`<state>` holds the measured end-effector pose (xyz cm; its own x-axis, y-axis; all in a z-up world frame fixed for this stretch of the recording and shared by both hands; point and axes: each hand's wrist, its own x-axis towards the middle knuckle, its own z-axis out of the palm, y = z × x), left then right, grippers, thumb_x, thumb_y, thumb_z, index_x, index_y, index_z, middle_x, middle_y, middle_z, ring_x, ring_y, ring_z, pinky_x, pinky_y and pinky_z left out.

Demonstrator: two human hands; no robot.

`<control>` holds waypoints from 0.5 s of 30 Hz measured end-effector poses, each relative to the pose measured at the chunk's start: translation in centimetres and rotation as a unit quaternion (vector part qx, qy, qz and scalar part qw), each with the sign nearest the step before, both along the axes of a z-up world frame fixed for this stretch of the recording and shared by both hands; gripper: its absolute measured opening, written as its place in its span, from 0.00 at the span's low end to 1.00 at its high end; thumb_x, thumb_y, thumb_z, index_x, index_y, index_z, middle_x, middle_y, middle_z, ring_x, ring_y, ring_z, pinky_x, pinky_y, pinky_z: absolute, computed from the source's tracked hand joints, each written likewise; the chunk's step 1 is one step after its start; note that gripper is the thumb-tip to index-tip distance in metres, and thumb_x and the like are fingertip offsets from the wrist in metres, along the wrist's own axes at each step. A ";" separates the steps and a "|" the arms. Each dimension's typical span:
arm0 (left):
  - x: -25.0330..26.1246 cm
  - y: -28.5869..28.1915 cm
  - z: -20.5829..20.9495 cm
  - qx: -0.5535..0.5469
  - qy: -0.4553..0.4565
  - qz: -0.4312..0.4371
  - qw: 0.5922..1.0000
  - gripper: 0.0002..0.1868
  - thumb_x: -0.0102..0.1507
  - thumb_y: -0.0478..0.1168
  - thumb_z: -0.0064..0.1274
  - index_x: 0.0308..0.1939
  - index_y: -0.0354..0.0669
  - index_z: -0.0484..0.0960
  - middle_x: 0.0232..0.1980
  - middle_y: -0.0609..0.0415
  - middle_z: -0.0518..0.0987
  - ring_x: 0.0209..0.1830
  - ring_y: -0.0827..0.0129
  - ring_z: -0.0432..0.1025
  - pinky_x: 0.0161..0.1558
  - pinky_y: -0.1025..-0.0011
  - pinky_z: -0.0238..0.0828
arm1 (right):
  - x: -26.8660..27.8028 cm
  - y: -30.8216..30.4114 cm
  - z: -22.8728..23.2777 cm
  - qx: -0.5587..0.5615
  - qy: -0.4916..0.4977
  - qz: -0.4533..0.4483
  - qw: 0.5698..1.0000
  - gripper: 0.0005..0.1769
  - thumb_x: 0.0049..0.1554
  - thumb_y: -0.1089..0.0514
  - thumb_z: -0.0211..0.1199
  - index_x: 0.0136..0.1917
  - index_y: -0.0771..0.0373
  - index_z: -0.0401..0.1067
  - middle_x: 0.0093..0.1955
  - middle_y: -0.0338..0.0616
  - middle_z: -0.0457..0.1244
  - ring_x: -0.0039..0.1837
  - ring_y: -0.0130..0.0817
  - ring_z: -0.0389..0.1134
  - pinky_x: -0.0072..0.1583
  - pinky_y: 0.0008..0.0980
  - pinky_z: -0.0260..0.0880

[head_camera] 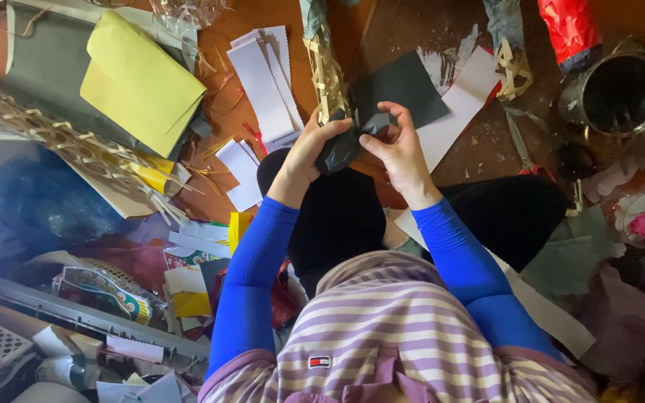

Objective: Applying paper strips and paste to a paper mache giraffe structure

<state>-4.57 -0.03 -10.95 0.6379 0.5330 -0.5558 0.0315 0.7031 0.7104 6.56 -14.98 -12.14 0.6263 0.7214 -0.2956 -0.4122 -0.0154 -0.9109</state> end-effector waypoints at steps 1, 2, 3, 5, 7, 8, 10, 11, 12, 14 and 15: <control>-0.2 0.1 0.0 0.003 0.002 0.000 1.000 0.39 0.56 0.36 0.77 0.67 0.35 0.74 0.43 0.46 0.77 0.37 0.62 0.79 0.34 0.62 0.83 | 0.0 0.1 -0.4 0.001 0.001 -0.009 1.000 0.38 0.56 0.68 0.80 0.74 0.59 0.65 0.45 0.39 0.69 0.47 0.24 0.74 0.50 0.22 0.80; -0.5 0.2 0.0 0.006 0.004 0.001 1.000 0.39 0.57 0.36 0.77 0.68 0.35 0.73 0.43 0.47 0.77 0.37 0.62 0.78 0.34 0.63 0.83 | 0.0 0.1 -0.7 0.001 0.002 -0.017 1.000 0.34 0.56 0.67 0.81 0.71 0.61 0.67 0.45 0.40 0.71 0.46 0.24 0.74 0.51 0.21 0.80; -0.5 0.2 -0.3 0.007 0.005 0.001 1.000 0.39 0.57 0.36 0.77 0.68 0.35 0.73 0.43 0.47 0.77 0.37 0.62 0.78 0.34 0.63 0.83 | -0.1 0.2 -0.9 0.001 0.003 -0.018 1.000 0.34 0.56 0.67 0.81 0.71 0.61 0.67 0.45 0.40 0.71 0.46 0.24 0.74 0.51 0.21 0.80; -0.4 0.3 -0.9 -0.002 0.006 -0.003 1.000 0.47 0.57 0.38 0.78 0.75 0.34 0.68 0.49 0.41 0.78 0.41 0.62 0.78 0.37 0.61 0.84 | -0.3 0.6 -1.2 -0.035 -0.082 -0.031 0.996 0.20 0.56 0.58 0.84 0.56 0.58 0.76 0.42 0.36 0.71 0.44 0.20 0.71 0.47 0.20 0.73; -0.2 0.4 -1.4 -0.002 0.005 -0.009 1.000 0.49 0.57 0.39 0.79 0.77 0.34 0.67 0.49 0.41 0.78 0.41 0.61 0.78 0.37 0.60 0.84 | -0.1 0.9 -1.0 -0.035 -0.123 -0.028 0.991 0.14 0.59 0.56 0.82 0.54 0.57 0.79 0.40 0.35 0.70 0.43 0.19 0.69 0.46 0.21 0.70; -0.2 0.4 -1.7 -0.004 0.003 -0.014 1.000 0.52 0.57 0.39 0.80 0.78 0.34 0.65 0.50 0.40 0.78 0.42 0.61 0.78 0.38 0.59 0.85 | 0.0 1.0 -0.9 -0.038 -0.163 -0.024 0.986 0.08 0.63 0.54 0.79 0.51 0.56 0.81 0.39 0.34 0.69 0.43 0.19 0.66 0.46 0.21 0.68; -0.3 0.2 -1.1 -0.009 0.004 -0.015 1.000 0.53 0.57 0.40 0.80 0.80 0.35 0.63 0.51 0.39 0.77 0.42 0.60 0.78 0.38 0.59 0.85 | -0.2 1.7 1.4 -0.031 -0.229 -0.019 0.973 0.07 0.64 0.57 0.77 0.53 0.57 0.81 0.42 0.38 0.71 0.45 0.24 0.69 0.47 0.26 0.71; -0.4 0.2 -0.8 -0.014 0.005 -0.015 1.000 0.55 0.57 0.40 0.80 0.81 0.35 0.62 0.52 0.39 0.77 0.42 0.59 0.78 0.38 0.59 0.85 | -0.3 2.0 2.6 -0.025 -0.295 -0.013 0.955 0.06 0.65 0.59 0.76 0.55 0.57 0.81 0.45 0.43 0.73 0.47 0.29 0.73 0.49 0.32 0.74; -0.4 0.1 -0.4 -0.013 0.005 -0.016 1.000 0.55 0.57 0.40 0.80 0.81 0.35 0.62 0.52 0.39 0.77 0.42 0.59 0.78 0.38 0.59 0.85 | -0.3 2.5 2.1 -0.024 -0.294 -0.014 0.955 0.06 0.65 0.59 0.76 0.55 0.57 0.81 0.45 0.43 0.73 0.47 0.29 0.73 0.49 0.32 0.74; -0.5 0.1 0.5 -0.019 0.006 -0.022 1.000 0.57 0.59 0.47 0.79 0.83 0.36 0.60 0.56 0.37 0.77 0.45 0.59 0.78 0.41 0.57 0.85 | -0.2 3.4 1.2 -0.026 -0.372 -0.036 0.927 0.09 0.67 0.56 0.73 0.58 0.59 0.76 0.50 0.49 0.72 0.49 0.40 0.75 0.50 0.39 0.76; -0.6 0.1 0.0 -0.018 0.006 -0.023 1.000 0.57 0.59 0.47 0.79 0.83 0.36 0.60 0.56 0.37 0.77 0.45 0.59 0.78 0.41 0.57 0.85 | -0.1 4.1 1.2 -0.026 -0.372 -0.037 0.927 0.09 0.67 0.56 0.73 0.58 0.59 0.76 0.50 0.49 0.72 0.49 0.40 0.75 0.50 0.39 0.76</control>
<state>-5.14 0.10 -10.94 0.6543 0.4827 -0.5822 0.0738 0.7254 0.6843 6.41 -10.90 -10.96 0.7185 0.6645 0.2053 0.3278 -0.0632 -0.9426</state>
